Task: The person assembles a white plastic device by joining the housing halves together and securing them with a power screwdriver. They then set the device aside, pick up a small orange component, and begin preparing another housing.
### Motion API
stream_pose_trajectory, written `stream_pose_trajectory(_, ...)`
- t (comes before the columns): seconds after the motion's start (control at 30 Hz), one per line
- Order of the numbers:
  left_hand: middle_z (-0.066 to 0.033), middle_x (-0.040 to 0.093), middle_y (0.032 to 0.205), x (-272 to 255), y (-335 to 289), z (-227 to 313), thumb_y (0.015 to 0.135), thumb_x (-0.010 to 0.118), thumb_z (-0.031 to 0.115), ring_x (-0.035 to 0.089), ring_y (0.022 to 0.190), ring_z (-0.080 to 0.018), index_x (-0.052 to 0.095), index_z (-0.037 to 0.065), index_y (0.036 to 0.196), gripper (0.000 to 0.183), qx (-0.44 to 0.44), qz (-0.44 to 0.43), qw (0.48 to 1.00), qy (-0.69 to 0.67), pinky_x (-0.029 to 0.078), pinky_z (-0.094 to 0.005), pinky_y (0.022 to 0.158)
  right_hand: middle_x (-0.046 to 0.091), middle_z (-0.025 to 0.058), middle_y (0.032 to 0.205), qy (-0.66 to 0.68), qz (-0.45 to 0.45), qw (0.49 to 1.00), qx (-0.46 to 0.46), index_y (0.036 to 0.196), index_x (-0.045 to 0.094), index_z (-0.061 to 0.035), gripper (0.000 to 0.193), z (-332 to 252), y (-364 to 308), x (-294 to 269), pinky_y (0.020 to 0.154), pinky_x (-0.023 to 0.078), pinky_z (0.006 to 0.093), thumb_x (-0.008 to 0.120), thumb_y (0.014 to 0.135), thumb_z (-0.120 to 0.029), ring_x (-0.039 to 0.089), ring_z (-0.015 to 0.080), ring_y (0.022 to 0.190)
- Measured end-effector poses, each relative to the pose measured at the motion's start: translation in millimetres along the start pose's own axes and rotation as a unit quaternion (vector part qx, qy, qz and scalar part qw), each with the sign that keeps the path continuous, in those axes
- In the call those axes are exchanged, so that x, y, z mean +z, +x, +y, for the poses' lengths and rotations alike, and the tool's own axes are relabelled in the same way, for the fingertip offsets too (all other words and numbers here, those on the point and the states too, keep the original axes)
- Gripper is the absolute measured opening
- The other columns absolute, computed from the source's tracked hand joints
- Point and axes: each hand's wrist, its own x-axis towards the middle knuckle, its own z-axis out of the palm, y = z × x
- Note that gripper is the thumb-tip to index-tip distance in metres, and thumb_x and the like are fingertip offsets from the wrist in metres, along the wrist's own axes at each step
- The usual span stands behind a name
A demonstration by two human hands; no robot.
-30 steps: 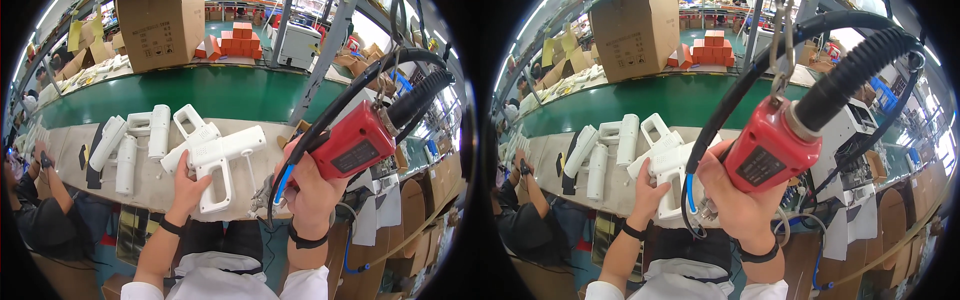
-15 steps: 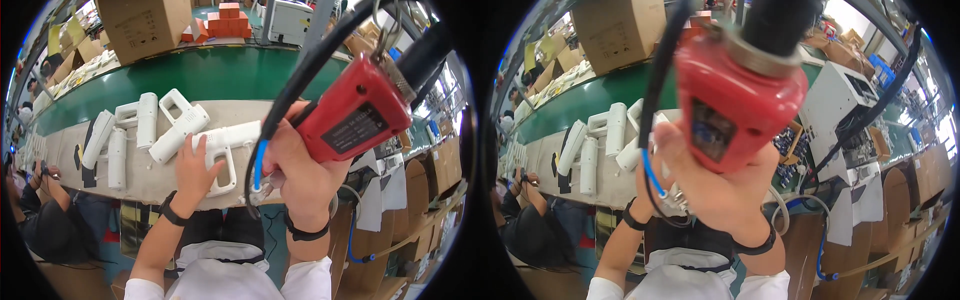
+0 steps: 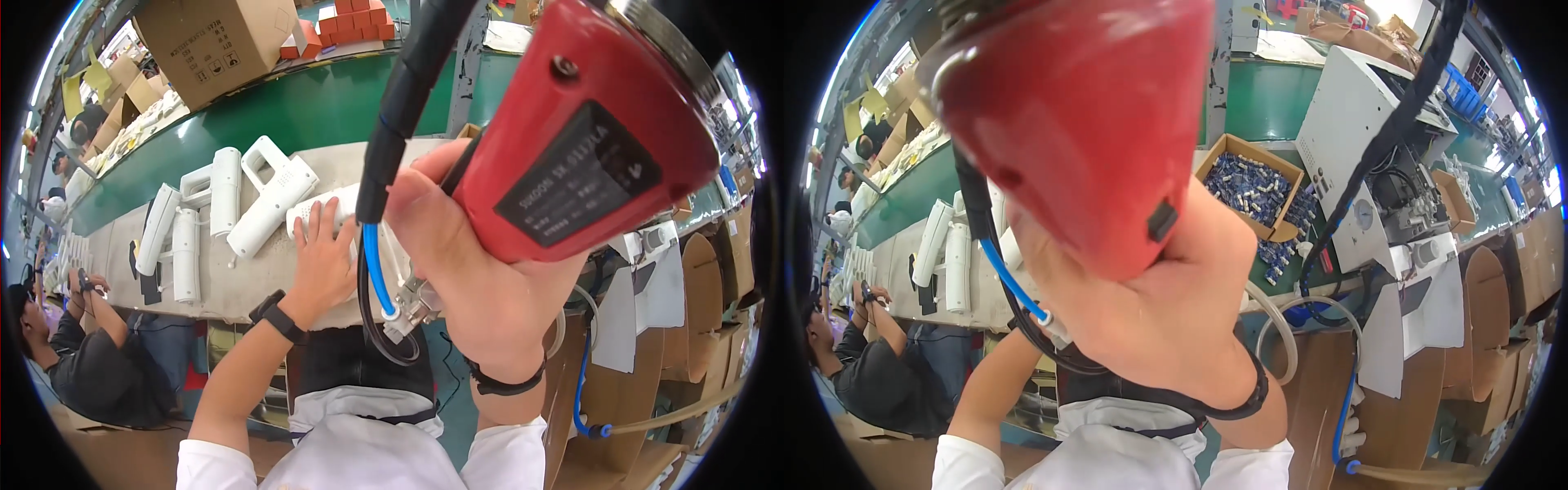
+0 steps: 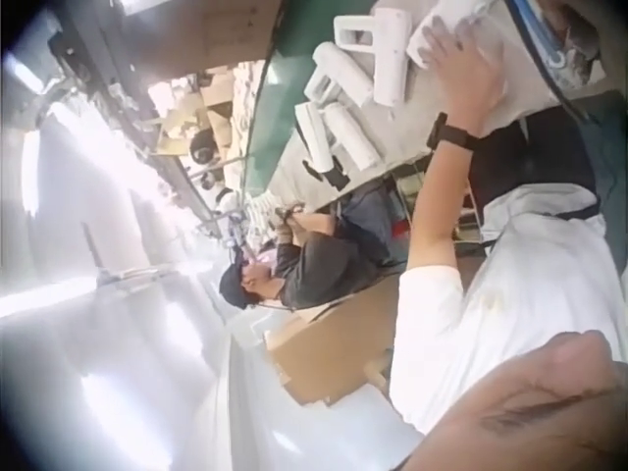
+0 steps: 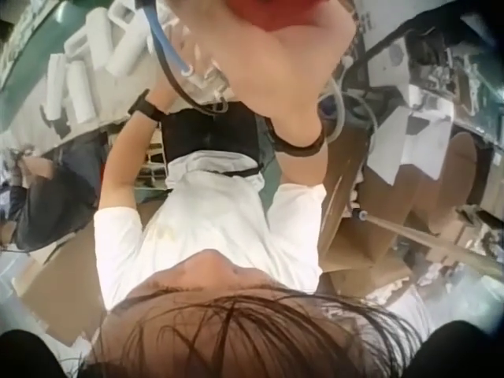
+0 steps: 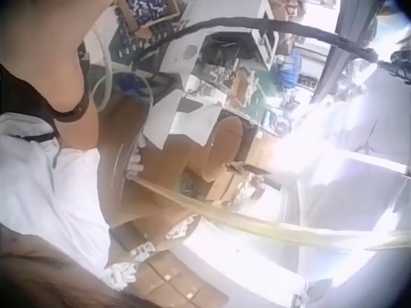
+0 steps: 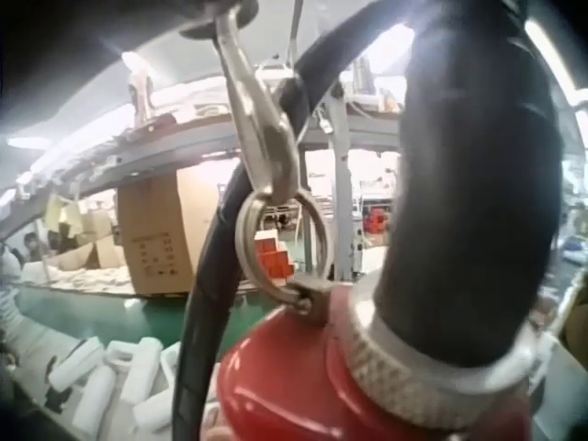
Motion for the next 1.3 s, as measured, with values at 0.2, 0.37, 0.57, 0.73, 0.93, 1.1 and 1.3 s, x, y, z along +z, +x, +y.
stream_pose_trajectory(0.2, -0.0232, 0.044, 0.13, -1, -2, 8, 0.083, 0.062, 0.035, 0.037, 0.127, -0.041, 0.058, 0.001, 0.111, 0.044, 0.038, 0.115, 0.993, -0.009, 0.025, -0.0577, 0.103, 0.063, 0.0011, 0.074, 0.096, -0.004, 0.993, 0.07, 0.087, 0.067, 0.0033, 0.017, -21, -11, -4, 0.057, 0.044, 0.0208, 0.076, 0.08, -0.009, 0.056, 0.0063, 0.065)
stream_pose_trajectory(0.37, -0.0133, 0.058, 0.092, 36, -8, -26, 0.077, 0.069, 0.017, 0.053, 0.09, -0.035, 0.059, 0.004, 0.089, 0.021, 0.068, 0.182, 0.966, -0.169, 0.039, -0.0458, 0.082, 0.065, 0.0011, 0.077, 0.099, -0.008, 0.986, 0.137, 0.088, 0.068, 0.0013, 0.019, -38, -13, -6, 0.063, 0.046, 0.021, 0.077, 0.08, -0.013, 0.057, 0.0052, 0.069)
stream_pose_trajectory(0.57, -0.0161, 0.055, 0.108, -4, -17, -30, 0.071, 0.075, 0.022, 0.049, 0.103, -0.0366, 0.057, 0.003, 0.1, 0.039, -0.027, 0.192, 0.964, -0.184, 0.039, -0.0472, 0.09, 0.064, 0.0031, 0.077, 0.032, -0.04, 0.985, 0.163, 0.097, 0.064, 0.0027, 0.024, -36, -11, -7, 0.061, 0.045, 0.0212, 0.071, 0.083, -0.015, 0.057, 0.0063, 0.068)
stream_pose_trajectory(0.73, -0.0235, 0.036, 0.136, 6, -30, -45, 0.062, 0.081, 0.043, 0.03, 0.13, -0.044, 0.048, 0.004, 0.127, 0.082, -0.022, 0.099, 0.983, -0.153, 0.028, -0.0527, 0.106, 0.062, 0.0164, 0.083, 0.204, -0.107, 0.964, 0.13, 0.115, 0.052, 0.0084, 0.057, 1, -8, -6, 0.052, 0.044, 0.0255, 0.04, 0.092, -0.042, 0.056, 0.0171, 0.058)
stream_pose_trajectory(0.93, -0.0225, 0.029, 0.141, 9, -34, -48, 0.063, 0.08, 0.046, 0.019, 0.134, -0.0468, 0.047, 0.008, 0.13, 0.084, -0.035, 0.065, 0.98, -0.183, 0.024, -0.0594, 0.105, 0.058, 0.0175, 0.104, 0.231, -0.067, 0.968, 0.067, 0.12, 0.046, 0.0033, 0.061, 43, 5, 39, 0.048, 0.044, 0.0281, 0.036, 0.095, -0.051, 0.055, 0.0182, 0.058)
stream_pose_trajectory(1.1, -0.0201, 0.029, 0.139, 8, -35, -50, 0.063, 0.08, 0.044, 0.018, 0.134, -0.044, 0.048, 0.008, 0.127, 0.08, -0.048, 0.088, 0.972, -0.211, 0.026, -0.0592, 0.1, 0.06, 0.0142, 0.082, 0.14, -0.02, 0.988, 0.063, 0.113, 0.048, -0.0006, 0.076, 71, 11, 76, 0.044, 0.041, 0.0273, 0.029, 0.09, -0.07, 0.052, 0.0173, 0.051)
stream_pose_trajectory(1.3, -0.0186, 0.031, 0.14, 0, -35, -52, 0.062, 0.079, 0.042, 0.021, 0.134, -0.0433, 0.049, 0.008, 0.126, 0.078, -0.075, 0.067, 0.972, -0.214, 0.027, -0.0607, 0.099, 0.057, 0.0092, 0.064, 0.044, -0.009, 0.999, 0.004, 0.103, 0.051, -0.0045, 0.064, 102, 13, 105, 0.04, 0.04, 0.0243, 0.066, 0.077, -0.061, 0.052, 0.0147, 0.046)
